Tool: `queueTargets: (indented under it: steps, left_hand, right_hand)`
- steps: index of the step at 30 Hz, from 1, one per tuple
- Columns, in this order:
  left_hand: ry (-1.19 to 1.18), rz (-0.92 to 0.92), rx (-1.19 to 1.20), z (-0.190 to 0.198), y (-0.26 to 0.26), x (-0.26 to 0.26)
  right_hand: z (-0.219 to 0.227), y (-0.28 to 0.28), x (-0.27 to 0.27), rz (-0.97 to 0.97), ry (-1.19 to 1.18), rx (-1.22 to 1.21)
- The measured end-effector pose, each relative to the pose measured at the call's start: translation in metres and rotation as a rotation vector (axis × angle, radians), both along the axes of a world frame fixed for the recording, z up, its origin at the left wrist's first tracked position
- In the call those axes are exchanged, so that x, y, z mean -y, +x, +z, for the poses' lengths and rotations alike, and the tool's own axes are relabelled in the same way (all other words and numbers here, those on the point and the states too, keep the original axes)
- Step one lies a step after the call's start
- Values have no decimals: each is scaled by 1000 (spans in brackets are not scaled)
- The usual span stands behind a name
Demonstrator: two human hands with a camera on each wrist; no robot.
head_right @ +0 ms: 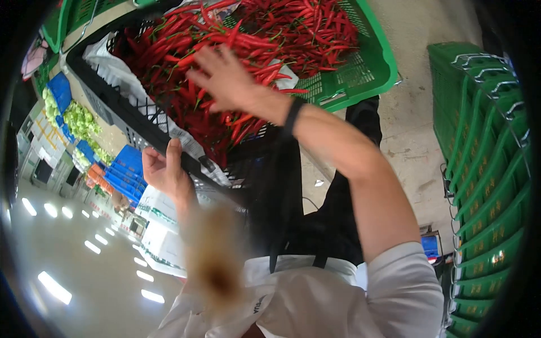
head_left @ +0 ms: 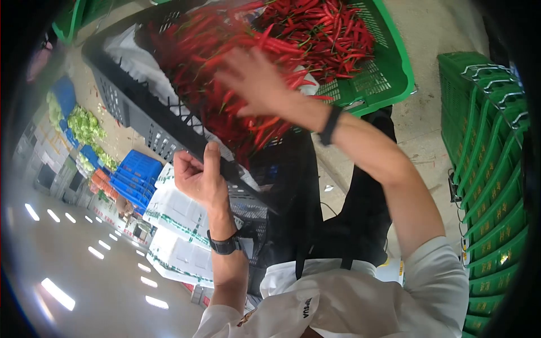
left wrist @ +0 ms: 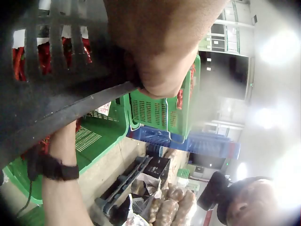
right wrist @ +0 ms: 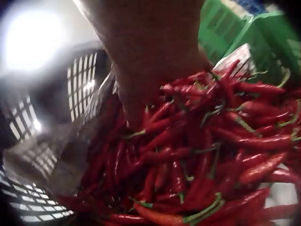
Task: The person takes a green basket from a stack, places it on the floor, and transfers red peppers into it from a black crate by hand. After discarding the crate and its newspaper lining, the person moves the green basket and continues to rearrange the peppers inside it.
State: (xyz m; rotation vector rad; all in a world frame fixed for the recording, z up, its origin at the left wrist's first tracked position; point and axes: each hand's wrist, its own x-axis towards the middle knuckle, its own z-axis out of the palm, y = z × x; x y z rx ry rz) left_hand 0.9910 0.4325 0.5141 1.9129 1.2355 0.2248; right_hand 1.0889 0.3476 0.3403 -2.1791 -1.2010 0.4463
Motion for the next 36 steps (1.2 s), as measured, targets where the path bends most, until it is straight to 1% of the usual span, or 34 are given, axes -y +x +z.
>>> queueTargets:
  steps: [1,2,4,6,8,9,10,11,12,13,14,15,17,19,20,21,22,23,24,25,26,27,28,29,30,31,32,34,36]
  left_hand:
    - [7,-9,13,2,2,2]
    - [-36,7,60,1,3,3]
    - [-48,-10,52,2,2,1]
    - [-43,-14,22,4,4,2]
    - [-32,-14,-5,4,4,0]
    - [-48,-14,10,4,3,-1]
    - [-61,-12,24,4,2,-1]
    - [-62,-23,34,5,2,-1]
    - [-56,-21,33,4,1,-1]
    - [-64,-24,34,2,-2,-2]
    - [-70,-28,35,2,-3,-3]
    - [-63,-12,42,1,-2,-2]
    - [-73,-8,61,2,0,-2]
    - [-86,-5,76,3,-1,-2]
    - [-79,4,70,3,0,-3]
    - [-72,13,64,3,0,-4]
    - [-67,13,60,3,-2,-6]
    - [-61,19,40,3,-5,-8]
    - [-55,25,22,2,-6,-10]
    - [-53,24,23,2,-6,-11]
    - [-59,18,38,2,-6,-10]
    - [-67,12,52,2,-6,-10]
    - [-67,12,51,2,-6,-9]
    - [-64,20,46,3,-6,-8]
    - [-61,26,43,3,-5,-8]
    - [-62,22,47,3,-3,-8]
    - [-49,6,42,3,-2,-7]
    - [-34,-13,40,5,-4,-7]
    - [-18,-32,-33,4,-6,-8]
  right_hand:
    - [6,-6,-14,90,-111,46]
    - [7,-10,-23,180,-221,88]
    - [-4,-19,-37,175,-231,90]
    - [-14,-23,-38,175,-231,87]
    - [-22,-22,-28,165,-322,-12]
    - [-17,-11,-16,192,-356,-7]
    - [-26,-9,-7,196,-405,77]
    - [-30,3,2,269,-497,0]
    - [-43,13,24,273,-411,27]
    - [-41,24,46,270,-380,31]
    - [-58,30,67,278,-341,51]
    - [-70,39,89,298,-356,18]
    - [-91,57,130,246,-356,4]
    - [-110,67,161,62,-398,-84]
    - [-117,70,168,-1,-492,-115]
    - [-116,70,166,-28,-598,-44]
    - [-103,71,161,-55,-703,25]
    - [-89,70,153,-59,-773,-31]
    - [-57,71,133,-64,-844,-86]
    - [-32,68,117,-64,-808,-105]
    - [-33,60,104,-41,-706,-255]
    - [-13,53,85,3,-629,-258]
    - [6,46,66,21,-529,-335]
    - [19,33,52,-72,-111,-430]
    - [16,21,27,-21,-2,-515]
    - [11,9,6,-38,131,-518]
    - [3,-1,-15,-78,159,-455]
    - [-15,-14,-56,-104,143,-582]
    - [-6,-27,-83,-62,-91,-523]
